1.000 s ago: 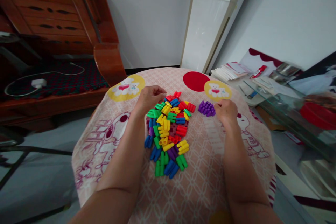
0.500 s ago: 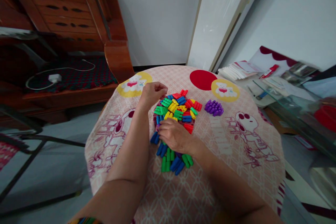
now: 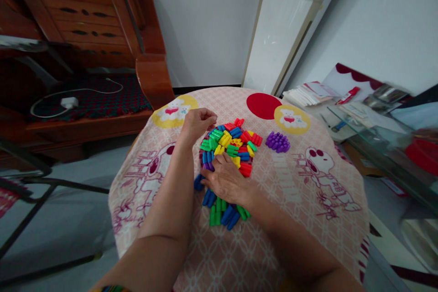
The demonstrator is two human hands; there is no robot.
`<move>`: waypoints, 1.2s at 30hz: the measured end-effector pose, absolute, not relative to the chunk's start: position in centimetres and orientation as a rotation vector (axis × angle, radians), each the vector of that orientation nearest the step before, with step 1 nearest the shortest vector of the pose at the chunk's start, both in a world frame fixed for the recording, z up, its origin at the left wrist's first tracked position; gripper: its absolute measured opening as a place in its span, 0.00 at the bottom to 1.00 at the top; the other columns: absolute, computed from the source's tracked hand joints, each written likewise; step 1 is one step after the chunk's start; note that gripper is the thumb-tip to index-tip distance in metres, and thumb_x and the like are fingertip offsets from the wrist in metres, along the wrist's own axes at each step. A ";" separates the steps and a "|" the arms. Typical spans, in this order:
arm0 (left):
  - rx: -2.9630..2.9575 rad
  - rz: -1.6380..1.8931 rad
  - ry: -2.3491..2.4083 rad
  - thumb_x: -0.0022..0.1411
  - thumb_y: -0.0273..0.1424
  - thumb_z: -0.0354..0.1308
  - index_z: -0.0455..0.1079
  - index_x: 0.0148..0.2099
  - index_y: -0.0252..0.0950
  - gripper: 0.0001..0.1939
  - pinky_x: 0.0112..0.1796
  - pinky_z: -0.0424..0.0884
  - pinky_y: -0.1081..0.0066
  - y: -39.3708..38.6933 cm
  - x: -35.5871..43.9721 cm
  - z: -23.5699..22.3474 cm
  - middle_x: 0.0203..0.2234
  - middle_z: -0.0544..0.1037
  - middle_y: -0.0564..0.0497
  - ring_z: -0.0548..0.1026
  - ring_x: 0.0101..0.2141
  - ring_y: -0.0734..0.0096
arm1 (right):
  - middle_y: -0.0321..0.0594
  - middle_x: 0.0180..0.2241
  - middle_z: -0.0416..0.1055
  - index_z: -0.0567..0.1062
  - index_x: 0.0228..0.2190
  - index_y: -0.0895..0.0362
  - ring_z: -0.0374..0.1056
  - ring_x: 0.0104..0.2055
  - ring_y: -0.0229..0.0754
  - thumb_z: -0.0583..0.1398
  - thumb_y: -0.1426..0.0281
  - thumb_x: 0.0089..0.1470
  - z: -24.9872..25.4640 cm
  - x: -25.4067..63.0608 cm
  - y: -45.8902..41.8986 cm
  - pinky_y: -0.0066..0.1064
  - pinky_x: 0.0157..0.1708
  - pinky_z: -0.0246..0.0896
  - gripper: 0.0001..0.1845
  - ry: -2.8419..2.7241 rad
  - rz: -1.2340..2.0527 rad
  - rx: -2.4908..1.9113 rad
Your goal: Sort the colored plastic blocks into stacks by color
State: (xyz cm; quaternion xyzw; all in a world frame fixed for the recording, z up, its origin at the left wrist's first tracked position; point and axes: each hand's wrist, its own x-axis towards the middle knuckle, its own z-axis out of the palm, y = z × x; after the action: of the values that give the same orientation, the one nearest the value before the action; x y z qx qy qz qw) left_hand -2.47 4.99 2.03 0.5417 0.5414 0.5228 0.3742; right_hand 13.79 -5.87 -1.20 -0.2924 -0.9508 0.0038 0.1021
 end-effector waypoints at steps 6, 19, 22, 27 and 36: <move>1.375 1.333 1.374 0.49 0.32 0.64 0.74 0.32 0.32 0.09 0.27 0.74 0.74 5.1 -2.6 2.0 0.20 0.76 0.52 0.75 0.22 0.74 | 0.46 0.35 0.73 0.81 0.42 0.55 0.64 0.45 0.48 0.60 0.64 0.63 -0.9 14.6 -4.8 0.40 0.49 0.59 0.12 -2.528 0.285 -1.020; 1.626 0.772 0.789 0.52 0.36 0.67 0.77 0.38 0.35 0.12 0.37 0.75 0.70 3.3 -0.6 4.0 0.33 0.83 0.47 0.80 0.35 0.67 | 0.39 0.42 0.81 0.81 0.43 0.53 0.75 0.43 0.42 0.67 0.59 0.50 1.1 20.0 -0.4 0.34 0.45 0.71 0.18 -1.442 1.333 -0.841; 1.622 0.817 0.821 0.51 0.37 0.67 0.75 0.36 0.34 0.12 0.35 0.74 0.71 3.8 0.1 3.4 0.31 0.82 0.48 0.79 0.32 0.69 | 0.41 0.42 0.80 0.81 0.44 0.54 0.76 0.41 0.43 0.65 0.56 0.53 1.1 20.3 -0.1 0.35 0.43 0.73 0.20 -1.482 1.286 -0.868; 1.832 0.718 1.060 0.50 0.37 0.64 0.76 0.33 0.35 0.10 0.28 0.70 0.75 4.3 0.8 2.7 0.24 0.79 0.52 0.76 0.26 0.71 | 0.44 0.42 0.80 0.81 0.43 0.57 0.75 0.42 0.43 0.60 0.63 0.59 1.1 21.2 0.4 0.32 0.44 0.69 0.15 -1.738 0.801 -1.049; 2.108 0.713 1.172 0.48 0.28 0.61 0.74 0.27 0.34 0.03 0.25 0.63 0.77 3.8 4.7 2.2 0.19 0.76 0.54 0.72 0.23 0.74 | 0.39 0.27 0.77 0.80 0.28 0.58 0.69 0.30 0.38 0.61 0.73 0.55 3.0 22.8 0.6 0.26 0.32 0.56 0.08 -2.159 0.398 -1.389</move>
State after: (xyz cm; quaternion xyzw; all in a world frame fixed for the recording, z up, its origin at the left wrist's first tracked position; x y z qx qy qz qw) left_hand 4.72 3.84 2.22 0.7974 0.4432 0.2697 0.3082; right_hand 22.82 0.56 2.96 -0.5149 -0.8007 0.1474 0.2685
